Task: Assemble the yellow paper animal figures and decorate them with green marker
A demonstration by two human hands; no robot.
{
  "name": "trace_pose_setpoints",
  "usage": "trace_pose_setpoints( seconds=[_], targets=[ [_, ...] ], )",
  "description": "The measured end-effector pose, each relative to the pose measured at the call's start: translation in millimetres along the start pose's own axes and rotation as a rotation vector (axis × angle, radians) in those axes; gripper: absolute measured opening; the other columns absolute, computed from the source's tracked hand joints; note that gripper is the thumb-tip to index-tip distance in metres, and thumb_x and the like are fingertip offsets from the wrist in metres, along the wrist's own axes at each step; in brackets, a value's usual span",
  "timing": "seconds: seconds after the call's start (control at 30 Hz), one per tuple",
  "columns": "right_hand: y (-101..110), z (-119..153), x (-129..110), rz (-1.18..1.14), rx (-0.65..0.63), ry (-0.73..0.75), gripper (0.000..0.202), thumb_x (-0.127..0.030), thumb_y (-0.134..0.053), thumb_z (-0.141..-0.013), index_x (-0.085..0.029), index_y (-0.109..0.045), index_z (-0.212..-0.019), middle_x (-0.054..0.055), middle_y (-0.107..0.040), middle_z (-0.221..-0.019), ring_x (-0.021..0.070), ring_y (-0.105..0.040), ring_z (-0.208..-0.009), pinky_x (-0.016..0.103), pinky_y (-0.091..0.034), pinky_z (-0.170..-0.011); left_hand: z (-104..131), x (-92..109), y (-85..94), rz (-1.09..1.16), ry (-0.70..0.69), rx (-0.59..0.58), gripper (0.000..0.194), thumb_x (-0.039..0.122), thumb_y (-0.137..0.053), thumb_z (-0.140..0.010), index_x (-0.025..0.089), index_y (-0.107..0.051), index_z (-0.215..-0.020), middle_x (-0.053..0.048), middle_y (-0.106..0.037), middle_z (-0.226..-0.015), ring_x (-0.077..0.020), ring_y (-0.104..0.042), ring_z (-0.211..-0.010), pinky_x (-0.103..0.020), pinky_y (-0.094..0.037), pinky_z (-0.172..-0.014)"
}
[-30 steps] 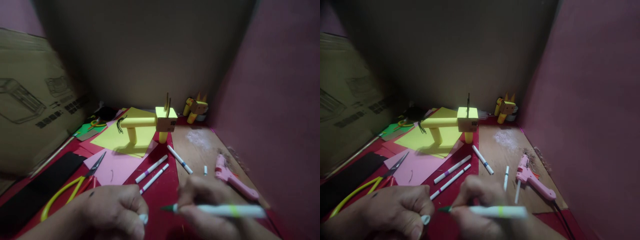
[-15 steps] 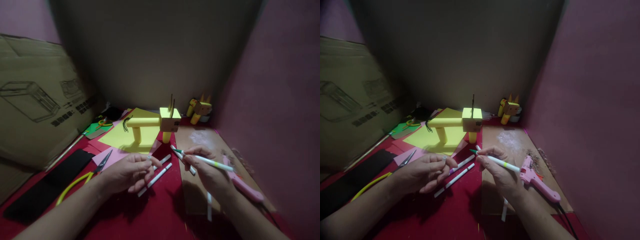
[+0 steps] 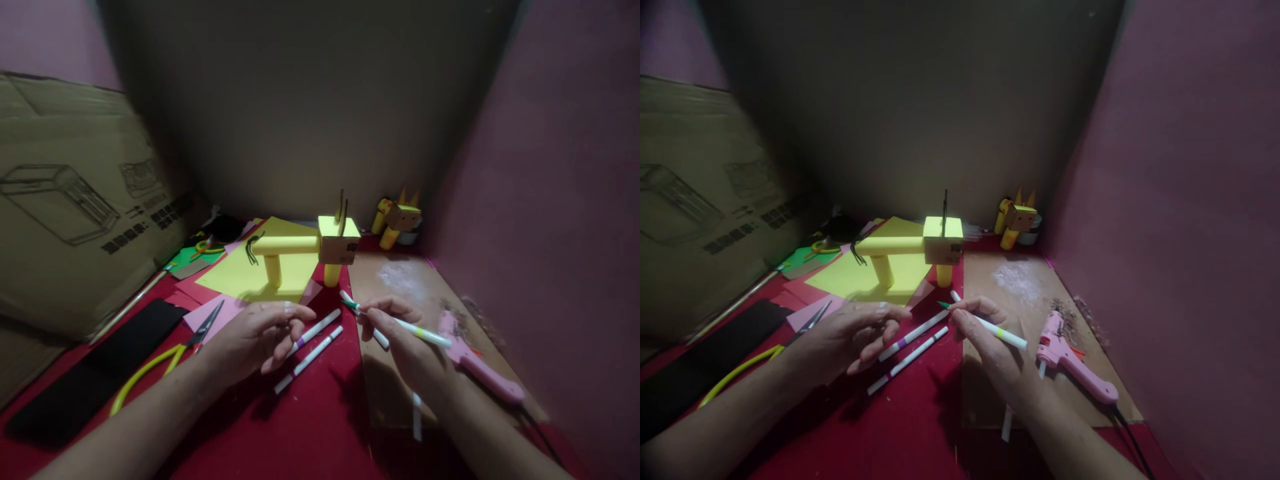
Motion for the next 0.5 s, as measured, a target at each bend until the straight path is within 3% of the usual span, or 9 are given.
trace_pose_setpoints(
  seconds=[0.13,0.27,0.4,0.5],
  targets=[
    [0.1,0.2,-3.0,0.012,0.012,0.02,0.015,-0.038,-0.074,-0.083,-0.024,-0.073,-0.08,-0.002,-0.069,-0.068,0.0125,-0.061,-0.065,0.026,-0.046,-0.064,-0.8,0.3,-0.2,0.027,-0.003,-0.003,0.027,0.031,-0.07,-0.081,0.012,-0.074,-0.099,-0.001,-0.064,-0.066,-0.0053,-0.047,-0.039,-0.013,-0.036,-0.029],
    [4.7,-1.9,-13.4,-0.025,0.066,0.082,0.017,-0.039,-0.073,-0.084,-0.022,-0.073,-0.08,-0.002,-0.069,-0.07,0.011,-0.062,-0.063,0.024,-0.049,-0.063,-4.3,-7.8,8.0,0.118,0.045,0.022,0.016,0.027,-0.069,-0.084,0.012,-0.071,-0.086,0.002,-0.057,-0.059,-0.0009,-0.039,-0.035,-0.01,-0.031,-0.031],
    [15.0,-5.7,-20.2,-0.096,0.159,0.094,0.018,-0.038,-0.072,-0.085,-0.02,-0.073,-0.083,0.0,-0.072,-0.07,0.0102,-0.062,-0.055,0.023,-0.049,-0.056,-6.7,-12.6,6.0,0.253,0.089,-0.01,0.014,0.016,-0.069,-0.081,0.01,-0.064,-0.069,0.003,-0.052,-0.057,-0.001,-0.04,-0.036,-0.012,-0.037,-0.035],
    [18.4,-8.5,-21.8,-0.135,0.182,0.097,0.021,-0.04,-0.069,-0.086,-0.019,-0.073,-0.089,0.002,-0.073,-0.065,0.0108,-0.063,-0.049,0.023,-0.047,-0.051,-7.4,-10.2,9.7,0.325,0.096,0.067,0.01,0.007,-0.066,-0.079,0.009,-0.063,-0.069,-0.002,-0.058,-0.064,-0.0038,-0.049,-0.042,-0.014,-0.044,-0.04]
  ],
)
Point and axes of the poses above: each hand's wrist, its own z-axis away from the middle knuckle, its own y-axis out of the back of the hand, x = y × z, the point moved 10 cm from there along -z, towards the middle knuckle
